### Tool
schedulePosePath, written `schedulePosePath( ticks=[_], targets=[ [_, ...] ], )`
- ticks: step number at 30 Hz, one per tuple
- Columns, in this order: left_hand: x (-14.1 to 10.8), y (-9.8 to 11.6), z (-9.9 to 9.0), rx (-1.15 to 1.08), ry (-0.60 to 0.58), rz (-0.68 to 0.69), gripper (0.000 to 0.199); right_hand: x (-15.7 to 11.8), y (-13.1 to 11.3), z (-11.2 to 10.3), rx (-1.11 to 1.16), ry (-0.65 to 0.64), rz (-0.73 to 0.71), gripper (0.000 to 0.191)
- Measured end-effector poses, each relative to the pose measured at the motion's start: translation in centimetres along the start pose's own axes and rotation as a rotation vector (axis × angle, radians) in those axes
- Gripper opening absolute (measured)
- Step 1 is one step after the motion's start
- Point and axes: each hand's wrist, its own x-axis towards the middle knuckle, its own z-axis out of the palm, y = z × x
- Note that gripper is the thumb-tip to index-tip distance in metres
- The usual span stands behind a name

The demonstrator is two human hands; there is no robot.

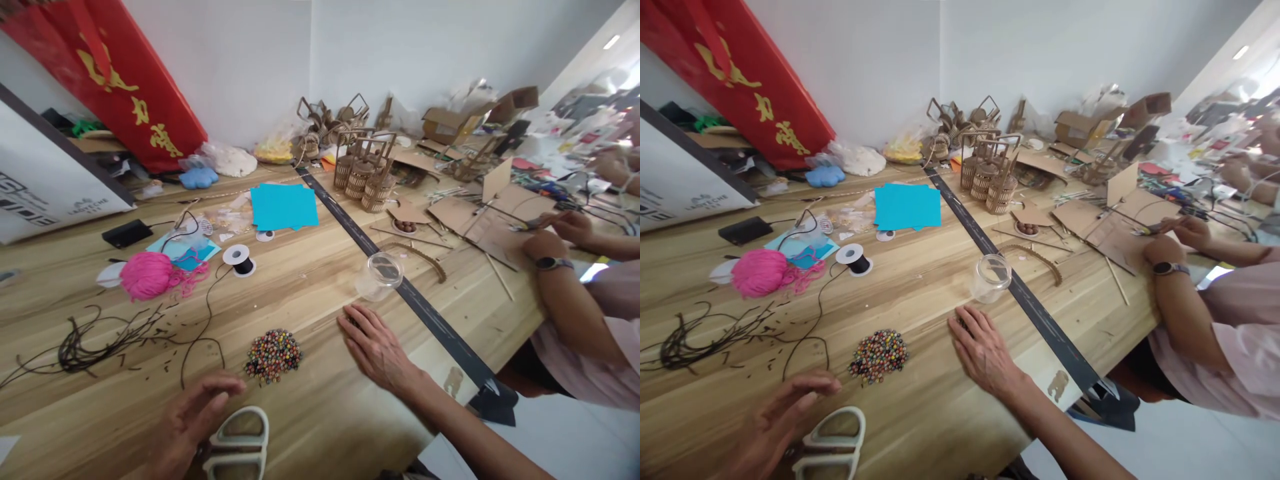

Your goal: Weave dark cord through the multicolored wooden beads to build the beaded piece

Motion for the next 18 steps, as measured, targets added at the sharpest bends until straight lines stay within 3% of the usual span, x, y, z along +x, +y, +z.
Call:
schedulePosePath(
  ticks=[5, 8, 10, 14, 16, 18],
  targets=[
    [0.3, -0.3, -0.1, -0.027, -0.048, 0.071, 0.024, -1.4, 0.3, -0.5, -0.044, -0.033, 0.049, 0.041],
    [0.6, -0.2, 0.1, -0.062, -0.09, 0.088, 0.03, -2.2, -0.2, -2.1, -0.073, -0.007, 0.087, 0.053],
    [0.5, 0.1, 0.3, -0.085, -0.056, 0.123, 0.036, -2.4, -1.6, -4.4, -0.1, 0.08, 0.07, 0.065],
    [-0.2, 1.0, 0.5, -0.132, 0.019, 0.269, 0.043, -1.1, -6.0, -9.5, -0.127, 0.432, -0.038, 0.073],
    [-0.6, 1.5, 0.3, -0.134, 0.069, 0.34, 0.036, 0.2, -8.0, -10.3, -0.103, 0.571, -0.093, 0.069],
    [-0.7, 1.9, 0.0, -0.103, 0.122, 0.399, 0.023, 1.8, -9.1, -9.0, -0.047, 0.546, -0.131, 0.068]
  ],
)
